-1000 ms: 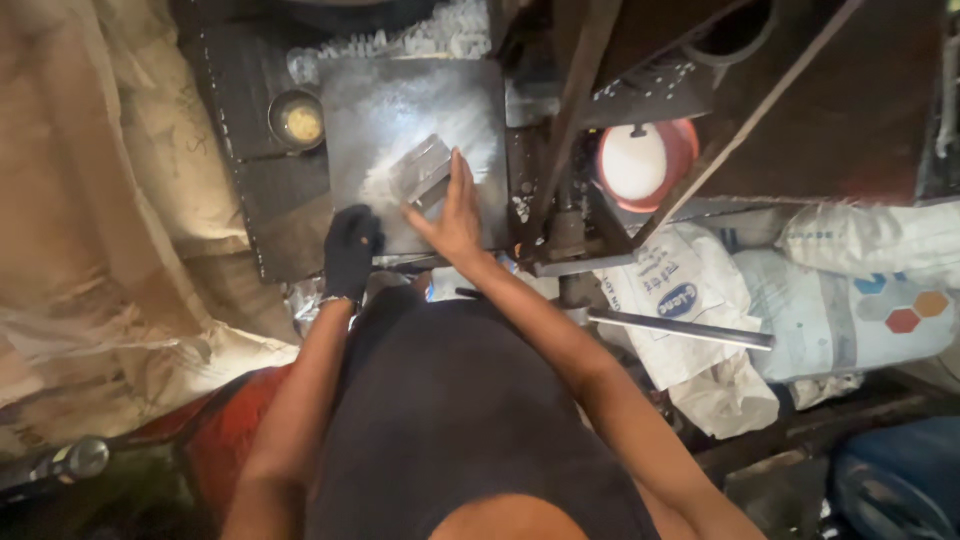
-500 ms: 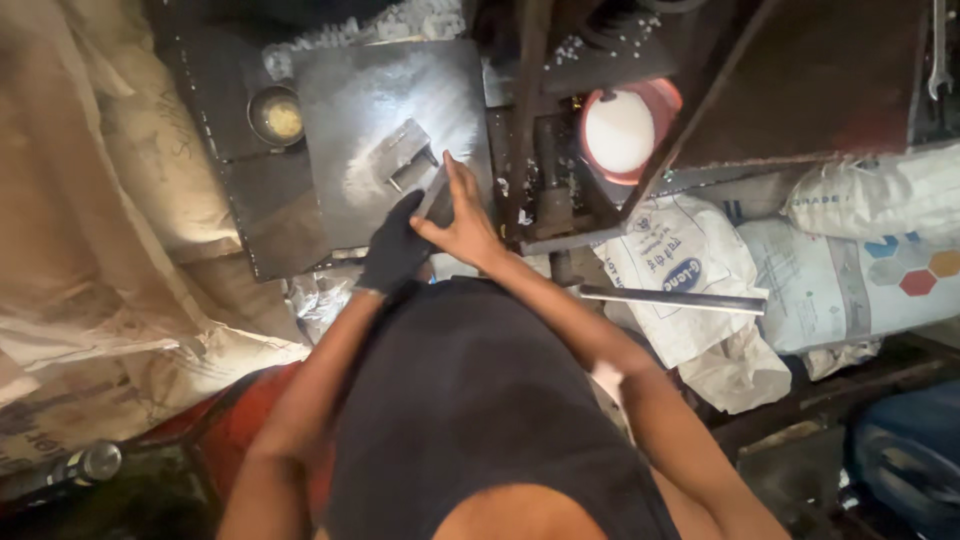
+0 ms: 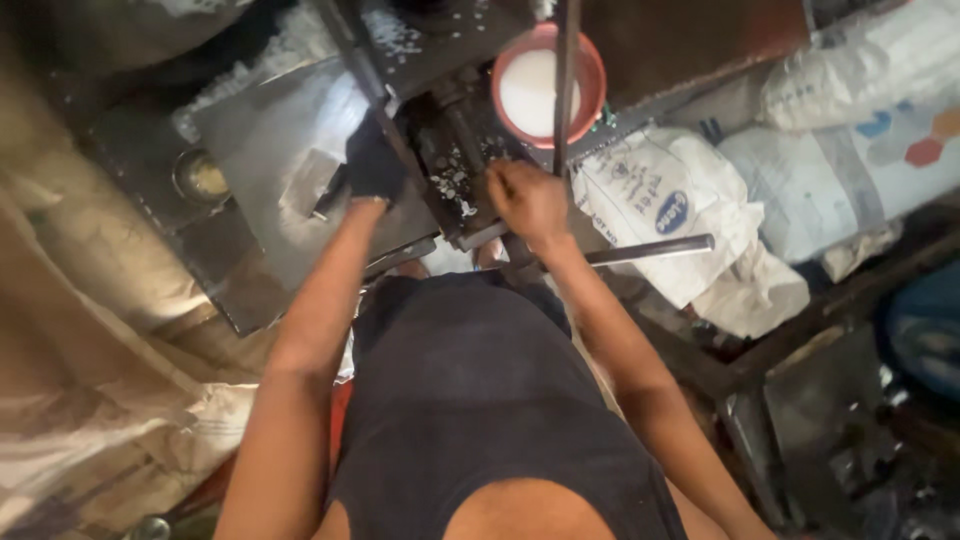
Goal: The person operates a manual machine by turning a crank and repeatedly placing a metal block into the mechanism. They wear a glove on one hand and handle the block with the other, repeating the cycle continuously.
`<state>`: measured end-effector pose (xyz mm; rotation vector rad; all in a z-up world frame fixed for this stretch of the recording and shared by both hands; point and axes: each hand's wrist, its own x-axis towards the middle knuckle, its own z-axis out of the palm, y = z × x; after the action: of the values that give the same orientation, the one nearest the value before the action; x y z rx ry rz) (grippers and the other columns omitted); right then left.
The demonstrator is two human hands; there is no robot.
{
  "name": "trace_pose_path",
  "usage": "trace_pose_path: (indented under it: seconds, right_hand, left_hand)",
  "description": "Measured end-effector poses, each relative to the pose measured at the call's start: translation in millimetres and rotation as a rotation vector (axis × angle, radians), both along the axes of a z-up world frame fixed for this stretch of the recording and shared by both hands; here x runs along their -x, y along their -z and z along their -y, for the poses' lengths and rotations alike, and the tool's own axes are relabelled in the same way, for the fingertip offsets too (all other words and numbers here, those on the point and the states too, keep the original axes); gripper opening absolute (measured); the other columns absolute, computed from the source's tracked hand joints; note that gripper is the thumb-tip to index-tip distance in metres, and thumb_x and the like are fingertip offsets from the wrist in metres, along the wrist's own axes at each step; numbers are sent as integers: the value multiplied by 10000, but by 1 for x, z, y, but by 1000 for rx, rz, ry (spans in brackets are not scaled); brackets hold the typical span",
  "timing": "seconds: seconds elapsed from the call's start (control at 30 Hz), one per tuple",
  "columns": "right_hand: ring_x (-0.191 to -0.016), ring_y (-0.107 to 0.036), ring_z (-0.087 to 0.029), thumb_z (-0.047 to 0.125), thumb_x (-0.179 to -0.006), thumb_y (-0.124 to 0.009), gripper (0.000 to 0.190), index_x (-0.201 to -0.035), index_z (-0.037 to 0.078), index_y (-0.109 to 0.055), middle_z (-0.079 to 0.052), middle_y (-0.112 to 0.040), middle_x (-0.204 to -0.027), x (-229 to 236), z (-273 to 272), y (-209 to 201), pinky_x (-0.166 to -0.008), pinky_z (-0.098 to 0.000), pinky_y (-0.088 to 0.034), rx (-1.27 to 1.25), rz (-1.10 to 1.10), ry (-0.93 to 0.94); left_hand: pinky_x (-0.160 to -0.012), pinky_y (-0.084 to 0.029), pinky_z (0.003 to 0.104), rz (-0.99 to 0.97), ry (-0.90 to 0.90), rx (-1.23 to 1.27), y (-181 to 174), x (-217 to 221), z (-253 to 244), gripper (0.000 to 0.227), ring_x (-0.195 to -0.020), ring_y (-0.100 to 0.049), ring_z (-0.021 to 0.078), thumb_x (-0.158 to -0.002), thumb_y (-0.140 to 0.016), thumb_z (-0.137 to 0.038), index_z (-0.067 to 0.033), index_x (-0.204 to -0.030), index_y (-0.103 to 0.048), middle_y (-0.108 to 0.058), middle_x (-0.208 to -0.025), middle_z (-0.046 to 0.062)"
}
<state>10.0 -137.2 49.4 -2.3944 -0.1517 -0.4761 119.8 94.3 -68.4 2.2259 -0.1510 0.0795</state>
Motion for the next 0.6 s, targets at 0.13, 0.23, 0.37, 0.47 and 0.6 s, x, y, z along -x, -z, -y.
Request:
trace_pose_path:
  seconds: [0.13,0.23,0.37,0.47,0.6]
  right_hand:
    - [-764,-717,-315,176,-948,-736,118,-1014,82,-763,-109,-745,-908,-1,1,5,-651,-405,-561,9,-133,95]
    - [-766,-721,-311,176,-947,-730,120,-1013,82,-764,-105,-741,-902,-4,3,6,-659,-401,-564,-4,-132,99]
    - [-773,-724,-309,175,-951,-733,119,-1018,81,-762,-109,-754,-948,-1,-3,5,-661,-393,-571,-2,-123,110]
    - [-776,-731,-303,169,-944,-734,128,-1029,80,-767,-118,-757,-968,-2,-7,5,-663,-382,-580,24,-100,101]
    - [-765,-736,-306,154,-955,-736,122,-1042,77,-774,-124,-756,-950,-3,-11,4,-654,-383,-578,62,-101,91]
  left_hand:
    - [-949,-516,459,-66,180,21,13,-41,6,310,-1102,-665,413,-1016,-595,-206,-7,-1249,-645,-722,-1163,235]
    - [-946,-511,464,-15,299,-80,18,-58,7,291,-1090,-659,415,-999,-596,-205,-5,-1197,-672,-721,-1152,239]
    - [-947,-494,488,-112,521,-393,0,-82,-25,282,-1094,-636,423,-1043,-599,-258,-19,-1151,-701,-698,-1177,253]
    - [-968,-484,454,-409,338,-218,-26,-70,-86,357,-1126,-629,365,-1003,-676,-400,-87,-1171,-717,-697,-1208,173]
    - [-1004,-542,411,-465,402,124,-51,-18,-137,534,-1188,-658,284,-876,-795,-278,-101,-1327,-571,-671,-1274,127]
